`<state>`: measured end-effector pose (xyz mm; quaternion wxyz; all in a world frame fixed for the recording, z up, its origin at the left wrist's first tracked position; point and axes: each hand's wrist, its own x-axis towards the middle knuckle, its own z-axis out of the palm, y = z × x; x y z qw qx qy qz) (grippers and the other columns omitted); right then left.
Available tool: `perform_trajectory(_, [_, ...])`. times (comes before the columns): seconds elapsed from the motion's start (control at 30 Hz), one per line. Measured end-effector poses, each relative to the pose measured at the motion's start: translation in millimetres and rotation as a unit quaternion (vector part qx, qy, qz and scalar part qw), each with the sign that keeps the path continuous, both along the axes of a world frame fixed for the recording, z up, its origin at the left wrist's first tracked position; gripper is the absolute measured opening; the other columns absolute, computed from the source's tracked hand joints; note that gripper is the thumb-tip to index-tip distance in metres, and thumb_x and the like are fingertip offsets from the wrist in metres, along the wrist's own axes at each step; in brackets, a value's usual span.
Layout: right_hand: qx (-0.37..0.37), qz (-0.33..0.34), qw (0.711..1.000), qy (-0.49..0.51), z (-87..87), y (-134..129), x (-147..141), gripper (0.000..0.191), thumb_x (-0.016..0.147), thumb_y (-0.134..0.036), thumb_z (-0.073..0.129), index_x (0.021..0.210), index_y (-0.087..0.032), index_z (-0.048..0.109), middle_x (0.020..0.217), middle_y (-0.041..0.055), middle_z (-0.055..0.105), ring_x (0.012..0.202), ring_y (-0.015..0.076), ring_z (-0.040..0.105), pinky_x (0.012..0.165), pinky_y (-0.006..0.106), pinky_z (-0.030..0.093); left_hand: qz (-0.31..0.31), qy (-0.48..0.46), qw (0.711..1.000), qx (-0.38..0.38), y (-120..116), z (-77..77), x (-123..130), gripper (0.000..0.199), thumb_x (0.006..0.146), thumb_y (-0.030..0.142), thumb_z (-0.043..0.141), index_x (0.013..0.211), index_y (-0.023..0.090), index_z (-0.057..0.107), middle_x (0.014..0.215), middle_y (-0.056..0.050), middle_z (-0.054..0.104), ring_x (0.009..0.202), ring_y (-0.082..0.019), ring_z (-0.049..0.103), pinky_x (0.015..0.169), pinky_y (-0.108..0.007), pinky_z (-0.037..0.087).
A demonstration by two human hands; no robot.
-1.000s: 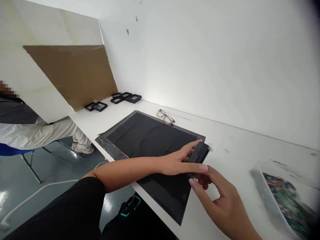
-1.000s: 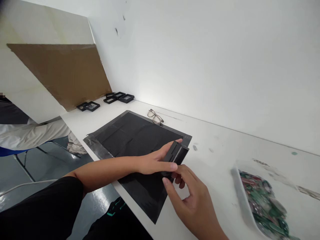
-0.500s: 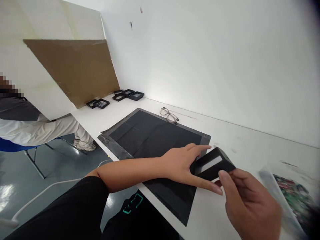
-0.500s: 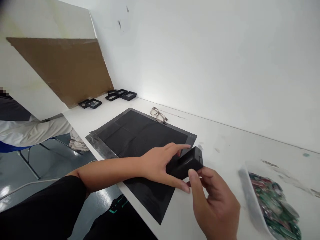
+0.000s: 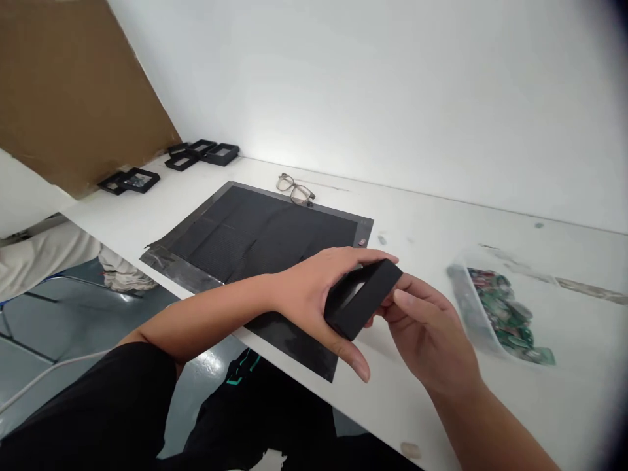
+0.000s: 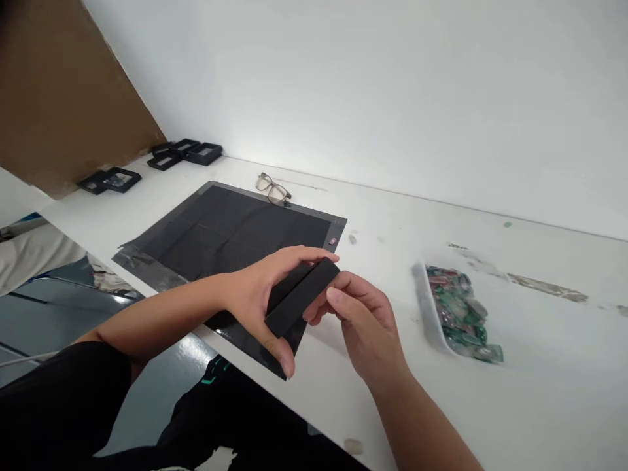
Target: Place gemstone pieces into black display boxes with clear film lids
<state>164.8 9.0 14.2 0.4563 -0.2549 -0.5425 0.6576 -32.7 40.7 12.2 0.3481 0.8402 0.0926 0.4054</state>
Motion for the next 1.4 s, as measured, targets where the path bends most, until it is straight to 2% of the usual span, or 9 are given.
perform_trajectory(0.17, [0.059,0.021,0.998,-0.008,0.9,-0.9,2.5,0.027,0.092,-0.043,0.065,0.079,-0.022,0.075,0.069,0.0029,0.068,0.066,0.0166,0.06,0.063,0.029,0.052,-0.068,-0.015,0.992,-0.104,-4.9,-2.1,2.0,0.13,0.042,0.05,0.099,0.15,0.032,0.029,0.098,-0.001,0.068,0.08,-0.019,0.071,0.081,-0.035,0.058])
perform_trajectory(0.3, [0.14,-0.006,0.988,-0.062,1.2,-5.3,1.3,0.026,0.097,-0.041,0.059,0.085,-0.023,0.072,0.072,0.0011,0.068,0.066,0.0154,0.061,0.063,0.028,0.053,-0.018,-0.039,0.989,-0.144,-12.5,-3.5,4.2,0.124,0.044,0.056,0.097,0.148,0.033,0.033,0.12,-0.007,0.063,0.086,-0.02,0.07,0.088,-0.04,0.056])
perform_trajectory(0.47, [0.409,-0.087,0.877,-0.236,-2.3,-11.6,-8.3,0.023,0.082,-0.034,0.08,0.094,-0.021,0.065,0.087,0.0039,0.071,0.074,0.0185,0.065,0.063,0.031,0.053,0.108,-0.064,0.969,-0.214,-15.2,-8.9,2.5,0.115,0.052,0.064,0.092,0.147,0.033,0.035,0.136,-0.011,0.051,0.112,-0.027,0.061,0.097,-0.045,0.051])
perform_trajectory(0.57, [0.477,-0.129,0.827,-0.266,-5.7,-15.7,-15.8,0.023,0.081,-0.027,0.082,0.089,-0.021,0.062,0.084,0.0037,0.07,0.073,0.0191,0.065,0.06,0.031,0.05,0.154,-0.037,0.956,-0.248,-15.6,-7.5,-0.1,0.107,0.062,0.074,0.081,0.149,0.032,0.036,0.139,-0.013,0.049,0.125,-0.032,0.052,0.101,-0.048,0.049])
perform_trajectory(0.77, [0.355,-0.122,0.899,-0.225,-2.0,-23.2,-20.0,0.018,0.085,-0.01,0.067,0.074,-0.021,0.058,0.075,-0.0006,0.066,0.066,0.0136,0.061,0.059,0.027,0.048,0.13,0.023,0.967,-0.217,-15.5,0.6,-2.3,0.088,0.081,0.087,0.045,0.149,0.032,0.042,0.148,-0.01,0.046,0.132,-0.032,0.048,0.114,-0.053,0.042])
perform_trajectory(0.97, [0.136,-0.013,0.985,-0.101,4.2,-20.8,-8.0,0.014,0.093,-0.024,0.066,0.08,-0.024,0.07,0.078,0.0003,0.067,0.07,0.0153,0.06,0.064,0.03,0.049,0.105,0.05,0.987,-0.115,-5.4,-2.2,-6.8,0.115,0.058,0.088,0.071,0.153,0.033,0.036,0.161,-0.008,0.033,0.15,-0.041,0.031,0.125,-0.058,0.03])
perform_trajectory(1.1, [0.045,0.031,0.998,-0.01,7.6,-20.2,-5.1,0.013,0.093,-0.032,0.07,0.086,-0.024,0.077,0.079,0.0016,0.067,0.07,0.0154,0.061,0.064,0.029,0.051,0.069,0.036,0.997,-0.027,-6.2,4.0,-6.1,0.138,0.042,0.081,0.084,0.157,0.035,0.024,0.16,-0.007,0.033,0.148,-0.04,0.036,0.127,-0.054,0.029])
perform_trajectory(1.27, [0.005,0.09,0.996,-0.008,11.7,-17.3,-1.5,0.027,0.093,-0.037,0.064,0.079,-0.021,0.079,0.072,0.0051,0.069,0.065,0.0191,0.062,0.059,0.032,0.051,0.025,0.039,0.999,-0.016,-8.0,10.1,-2.5,0.129,0.049,0.066,0.091,0.155,0.028,0.029,0.142,-0.009,0.055,0.131,-0.031,0.057,0.118,-0.043,0.044])
perform_trajectory(1.4, [0.005,0.041,0.998,-0.048,9.3,-14.3,0.5,0.024,0.088,-0.035,0.064,0.075,-0.02,0.077,0.065,0.0046,0.067,0.059,0.0191,0.06,0.052,0.032,0.049,0.039,0.04,0.998,0.03,-6.5,8.0,-2.1,0.12,0.048,0.061,0.093,0.149,0.024,0.039,0.131,-0.011,0.063,0.118,-0.028,0.064,0.11,-0.04,0.049])
